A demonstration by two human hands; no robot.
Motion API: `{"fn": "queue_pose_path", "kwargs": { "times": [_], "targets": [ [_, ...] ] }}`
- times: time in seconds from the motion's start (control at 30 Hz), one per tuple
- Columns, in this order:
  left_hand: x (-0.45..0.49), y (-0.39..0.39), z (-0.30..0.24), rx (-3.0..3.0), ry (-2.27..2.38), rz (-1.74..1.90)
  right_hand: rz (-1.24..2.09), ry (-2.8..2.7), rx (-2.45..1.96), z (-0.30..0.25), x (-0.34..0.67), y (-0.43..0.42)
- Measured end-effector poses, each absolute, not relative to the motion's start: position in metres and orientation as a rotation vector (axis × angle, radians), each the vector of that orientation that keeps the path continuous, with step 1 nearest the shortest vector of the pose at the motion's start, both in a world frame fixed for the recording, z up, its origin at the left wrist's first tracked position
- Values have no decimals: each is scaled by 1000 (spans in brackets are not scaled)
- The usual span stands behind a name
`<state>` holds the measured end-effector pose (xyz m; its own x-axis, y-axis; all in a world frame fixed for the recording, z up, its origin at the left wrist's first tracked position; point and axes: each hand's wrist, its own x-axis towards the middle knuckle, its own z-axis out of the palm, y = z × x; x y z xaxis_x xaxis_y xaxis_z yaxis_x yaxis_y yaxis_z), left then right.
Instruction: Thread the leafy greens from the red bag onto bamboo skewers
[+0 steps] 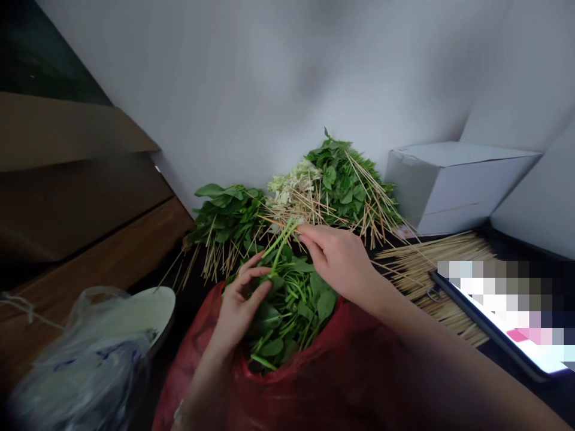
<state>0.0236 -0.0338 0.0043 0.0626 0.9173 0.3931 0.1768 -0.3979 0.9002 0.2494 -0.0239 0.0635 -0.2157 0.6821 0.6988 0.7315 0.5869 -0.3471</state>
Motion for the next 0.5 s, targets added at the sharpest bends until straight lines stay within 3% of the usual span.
{"fn": "queue_pose_path", "kwargs": {
  "times": [0.2, 0.5],
  "targets": [
    [20, -29, 9, 855, 827, 1474, -3, -1965, -1050, 65, 246, -28],
    [17, -24, 9, 692, 777, 1507, -11, -2182, -1055, 53, 236, -30]
  ]
}}
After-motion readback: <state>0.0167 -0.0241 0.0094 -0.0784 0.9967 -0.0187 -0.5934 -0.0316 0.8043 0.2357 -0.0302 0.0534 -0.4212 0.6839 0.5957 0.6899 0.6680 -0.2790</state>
